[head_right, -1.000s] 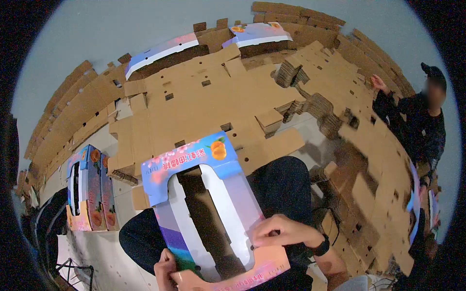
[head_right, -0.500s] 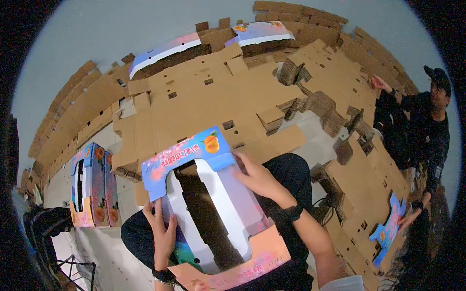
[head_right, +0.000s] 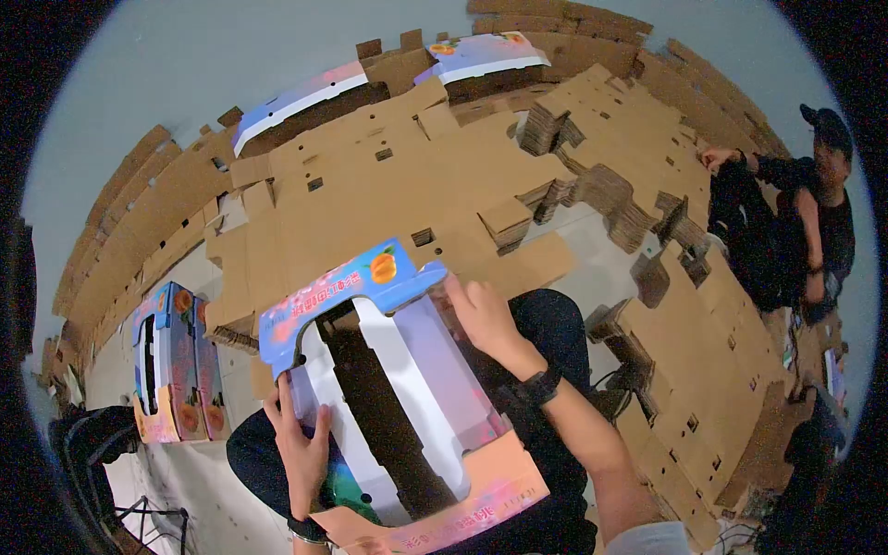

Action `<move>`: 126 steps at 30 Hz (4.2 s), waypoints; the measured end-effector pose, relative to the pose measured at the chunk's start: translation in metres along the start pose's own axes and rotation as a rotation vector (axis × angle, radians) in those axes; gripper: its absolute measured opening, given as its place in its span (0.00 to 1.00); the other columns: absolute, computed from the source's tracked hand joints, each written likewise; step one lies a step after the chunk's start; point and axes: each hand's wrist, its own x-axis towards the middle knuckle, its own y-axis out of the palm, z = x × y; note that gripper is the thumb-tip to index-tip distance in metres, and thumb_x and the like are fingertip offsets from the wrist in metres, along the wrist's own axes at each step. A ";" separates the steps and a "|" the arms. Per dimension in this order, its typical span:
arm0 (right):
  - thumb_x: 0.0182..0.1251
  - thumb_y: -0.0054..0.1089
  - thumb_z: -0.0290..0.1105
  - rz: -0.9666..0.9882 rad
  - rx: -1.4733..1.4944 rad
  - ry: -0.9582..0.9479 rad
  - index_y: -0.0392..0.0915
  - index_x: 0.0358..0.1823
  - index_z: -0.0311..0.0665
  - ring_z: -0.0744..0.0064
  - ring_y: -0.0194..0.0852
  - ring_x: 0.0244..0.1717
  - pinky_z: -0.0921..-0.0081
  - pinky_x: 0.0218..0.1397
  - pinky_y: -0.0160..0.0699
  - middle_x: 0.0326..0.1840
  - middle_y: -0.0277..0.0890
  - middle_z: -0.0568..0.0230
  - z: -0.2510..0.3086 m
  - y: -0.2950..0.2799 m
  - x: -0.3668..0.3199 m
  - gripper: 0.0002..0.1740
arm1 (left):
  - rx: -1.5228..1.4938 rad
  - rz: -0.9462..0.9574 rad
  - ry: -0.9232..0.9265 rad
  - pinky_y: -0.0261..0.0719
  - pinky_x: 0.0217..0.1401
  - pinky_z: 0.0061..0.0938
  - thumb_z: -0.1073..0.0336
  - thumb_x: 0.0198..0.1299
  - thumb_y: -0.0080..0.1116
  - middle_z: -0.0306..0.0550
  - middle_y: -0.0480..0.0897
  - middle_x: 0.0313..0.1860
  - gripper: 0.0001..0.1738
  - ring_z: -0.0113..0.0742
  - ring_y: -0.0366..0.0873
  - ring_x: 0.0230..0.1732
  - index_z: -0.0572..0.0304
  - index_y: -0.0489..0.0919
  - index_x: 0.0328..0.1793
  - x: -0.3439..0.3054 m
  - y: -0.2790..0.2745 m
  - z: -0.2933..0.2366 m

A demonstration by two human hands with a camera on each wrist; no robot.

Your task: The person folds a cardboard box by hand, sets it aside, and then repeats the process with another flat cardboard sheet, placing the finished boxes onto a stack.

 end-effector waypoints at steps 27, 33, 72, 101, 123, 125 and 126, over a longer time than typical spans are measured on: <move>0.68 0.52 0.43 0.077 0.072 -0.041 0.79 0.45 0.32 0.54 0.79 0.33 0.65 0.38 0.74 0.34 0.80 0.48 -0.011 0.008 -0.008 0.20 | -0.196 -0.296 -0.017 0.74 0.36 0.23 0.72 0.59 0.58 0.46 0.75 0.36 0.09 0.31 0.74 0.33 0.65 0.72 0.42 0.021 0.008 0.048; 0.68 0.51 0.40 0.091 0.122 -0.105 0.79 0.48 0.34 0.61 0.81 0.34 0.70 0.40 0.76 0.36 0.82 0.52 -0.009 0.003 -0.008 0.17 | -0.117 -0.228 -0.075 0.71 0.37 0.26 0.69 0.59 0.58 0.45 0.70 0.29 0.09 0.32 0.70 0.30 0.66 0.71 0.40 0.034 0.009 0.047; 0.67 0.52 0.39 0.125 0.164 0.001 0.77 0.49 0.37 0.57 0.80 0.36 0.68 0.40 0.76 0.38 0.81 0.52 -0.007 0.003 -0.011 0.16 | -0.089 -0.095 0.316 0.60 0.69 0.32 0.65 0.64 0.48 0.59 0.62 0.72 0.34 0.51 0.62 0.70 0.44 0.55 0.77 0.187 0.020 0.075; 0.61 0.63 0.32 0.569 0.244 -0.330 0.79 0.51 0.41 0.63 0.70 0.58 0.70 0.60 0.67 0.57 0.73 0.62 0.011 -0.080 -0.120 0.16 | 0.168 0.316 0.503 0.39 0.76 0.51 0.58 0.57 0.58 0.55 0.55 0.75 0.29 0.58 0.44 0.77 0.44 0.72 0.68 0.041 -0.035 -0.027; 0.54 0.61 0.64 0.977 -0.289 -0.423 0.53 0.74 0.53 0.41 0.22 0.79 0.35 0.73 0.32 0.79 0.38 0.56 0.048 -0.096 -0.194 0.50 | 0.369 0.550 0.772 0.43 0.75 0.58 0.60 0.59 0.57 0.39 0.56 0.76 0.33 0.48 0.55 0.75 0.27 0.64 0.72 0.042 0.017 -0.023; 0.53 0.61 0.64 0.960 -0.310 -0.426 0.53 0.75 0.53 0.42 0.22 0.79 0.35 0.73 0.30 0.79 0.37 0.56 0.048 -0.095 -0.199 0.50 | 0.367 0.539 0.780 0.43 0.75 0.58 0.61 0.59 0.57 0.40 0.57 0.76 0.33 0.48 0.57 0.74 0.27 0.64 0.72 0.040 0.016 -0.023; 0.52 0.62 0.64 0.952 -0.323 -0.425 0.53 0.75 0.53 0.42 0.22 0.79 0.35 0.73 0.29 0.80 0.36 0.57 0.047 -0.095 -0.201 0.51 | 0.365 0.537 0.783 0.43 0.75 0.58 0.61 0.59 0.57 0.40 0.57 0.76 0.33 0.48 0.57 0.74 0.27 0.64 0.72 0.040 0.016 -0.023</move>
